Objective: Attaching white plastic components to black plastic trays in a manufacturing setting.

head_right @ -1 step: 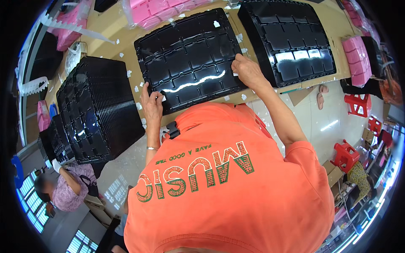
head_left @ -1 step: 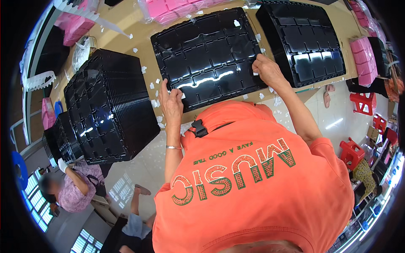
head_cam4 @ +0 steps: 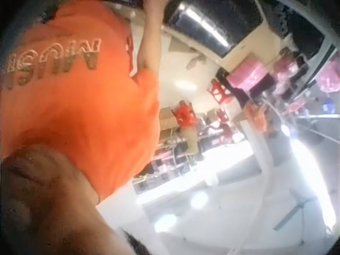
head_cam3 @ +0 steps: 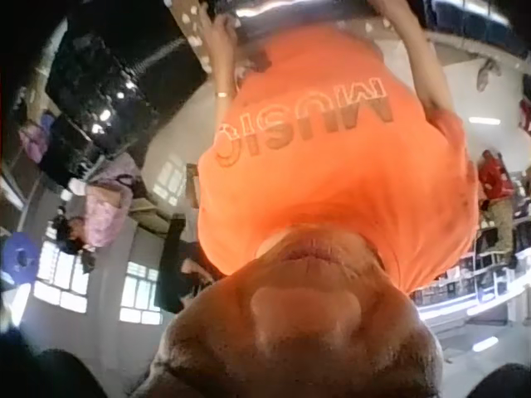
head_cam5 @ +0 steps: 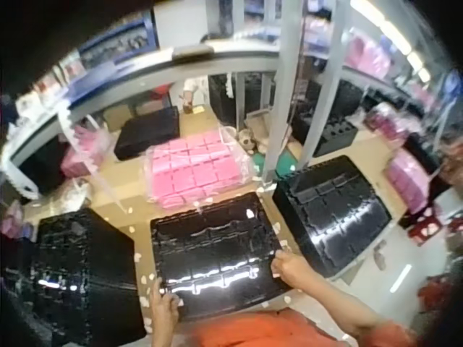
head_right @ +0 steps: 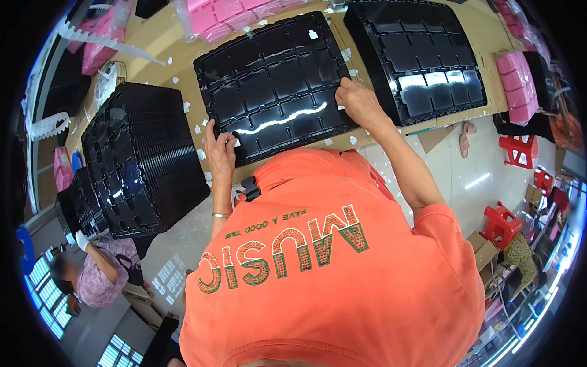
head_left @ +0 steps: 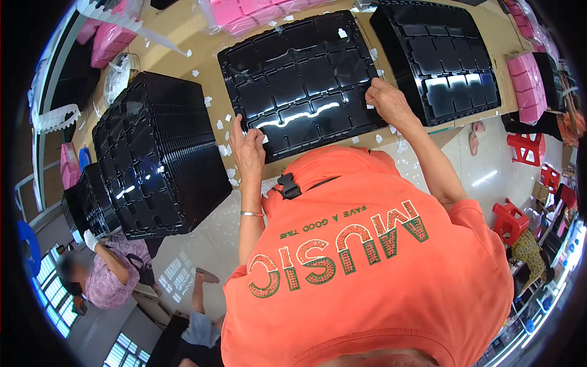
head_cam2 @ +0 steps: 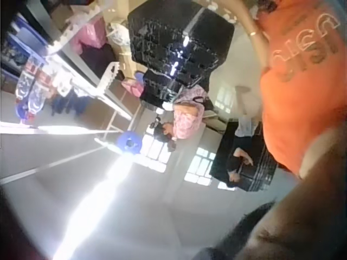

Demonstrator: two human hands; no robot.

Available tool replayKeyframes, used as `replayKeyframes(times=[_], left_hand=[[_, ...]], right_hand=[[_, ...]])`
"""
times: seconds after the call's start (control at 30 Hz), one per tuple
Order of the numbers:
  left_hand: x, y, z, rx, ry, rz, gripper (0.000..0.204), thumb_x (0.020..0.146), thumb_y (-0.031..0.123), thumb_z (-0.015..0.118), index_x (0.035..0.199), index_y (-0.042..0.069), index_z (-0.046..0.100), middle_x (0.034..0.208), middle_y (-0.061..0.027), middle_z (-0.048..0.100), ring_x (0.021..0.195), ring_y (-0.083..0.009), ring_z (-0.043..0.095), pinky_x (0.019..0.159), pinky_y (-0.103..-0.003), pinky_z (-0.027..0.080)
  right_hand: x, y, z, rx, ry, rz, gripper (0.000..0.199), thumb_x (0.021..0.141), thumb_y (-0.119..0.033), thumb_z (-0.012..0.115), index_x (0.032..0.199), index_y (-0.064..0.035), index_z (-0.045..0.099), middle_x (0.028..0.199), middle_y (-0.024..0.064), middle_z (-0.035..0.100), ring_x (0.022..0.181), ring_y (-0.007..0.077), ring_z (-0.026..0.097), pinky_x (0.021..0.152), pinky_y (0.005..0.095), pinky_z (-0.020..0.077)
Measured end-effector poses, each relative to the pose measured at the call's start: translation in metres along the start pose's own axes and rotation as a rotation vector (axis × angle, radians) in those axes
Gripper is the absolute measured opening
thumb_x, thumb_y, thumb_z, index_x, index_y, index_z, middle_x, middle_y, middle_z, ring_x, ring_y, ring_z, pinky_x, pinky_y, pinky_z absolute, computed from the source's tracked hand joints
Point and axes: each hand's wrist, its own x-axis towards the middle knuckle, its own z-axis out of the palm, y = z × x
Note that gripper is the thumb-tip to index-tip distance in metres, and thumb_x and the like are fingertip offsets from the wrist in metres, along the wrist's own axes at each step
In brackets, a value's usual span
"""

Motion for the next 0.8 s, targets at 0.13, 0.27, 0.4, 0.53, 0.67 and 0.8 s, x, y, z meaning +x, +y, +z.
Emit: replayKeyframes(times=[0.13,0.27,0.4,0.53,0.67,0.8], left_hand=[[0.000,-0.003,0.002,-0.010,0.020,-0.007,0.009,0.072,0.002,0.068,0.077,0.003,0.060,0.131,-0.0218,0.045,0.116,-0.0390,0.047,0.096,-0.044,0.039],[-0.004,-0.001,-0.005,-0.028,0.055,-0.013,0.008,0.072,0.001,0.066,0.076,0.003,0.060,0.130,-0.0225,0.045,0.117,-0.0399,0.046,0.097,-0.046,0.038],[-0.024,0.017,-0.033,0.039,0.083,0.106,0.004,0.075,-0.003,0.059,0.075,0.001,0.059,0.126,-0.0230,0.046,0.114,-0.0399,0.047,0.096,-0.051,0.037],[-0.085,0.011,-0.073,0.173,-0.137,-0.010,0.011,0.074,-0.004,0.059,0.084,-0.001,0.062,0.124,-0.0228,0.048,0.111,-0.0400,0.049,0.094,-0.049,0.040],[-0.085,-0.006,-0.065,0.216,-0.139,-0.156,0.012,0.074,-0.002,0.062,0.087,-0.001,0.063,0.123,-0.0219,0.050,0.109,-0.0395,0.051,0.091,-0.046,0.042],[-0.009,0.006,-0.056,0.075,0.032,-0.170,0.007,0.077,0.000,0.065,0.082,-0.003,0.060,0.121,-0.0178,0.052,0.103,-0.0366,0.054,0.086,-0.043,0.045]], right_hand=[[-0.039,-0.017,-0.019,0.015,-0.046,-0.056,0.004,0.074,-0.003,0.060,0.073,-0.0030,0.056,0.075,0.0109,0.050,0.074,0.0304,0.057,0.064,0.0420,0.0455],[-0.114,0.006,-0.005,-0.106,-0.694,0.160,0.015,0.078,-0.005,0.055,0.089,-0.0071,0.065,0.090,0.0147,0.065,0.084,0.0320,0.063,0.069,0.0412,0.0490],[-0.100,-0.003,-0.027,0.187,-0.715,0.370,0.028,0.079,-0.005,0.055,0.104,-0.0089,0.066,0.091,0.0180,0.067,0.086,0.0316,0.065,0.072,0.0391,0.0506],[-0.060,-0.013,-0.052,0.083,-0.431,0.342,0.022,0.076,-0.002,0.058,0.096,-0.0050,0.066,0.086,0.0168,0.066,0.082,0.0316,0.065,0.071,0.0394,0.0505],[0.010,0.005,-0.045,-0.225,0.048,0.035,0.009,0.084,-0.009,0.055,0.086,-0.0018,0.060,0.081,0.0143,0.055,0.079,0.0338,0.059,0.066,0.0446,0.0468],[0.088,0.024,-0.018,-0.049,0.133,0.117,0.017,0.080,-0.004,0.053,0.092,-0.0046,0.066,0.092,0.0141,0.058,0.088,0.0324,0.061,0.074,0.0414,0.0491]])
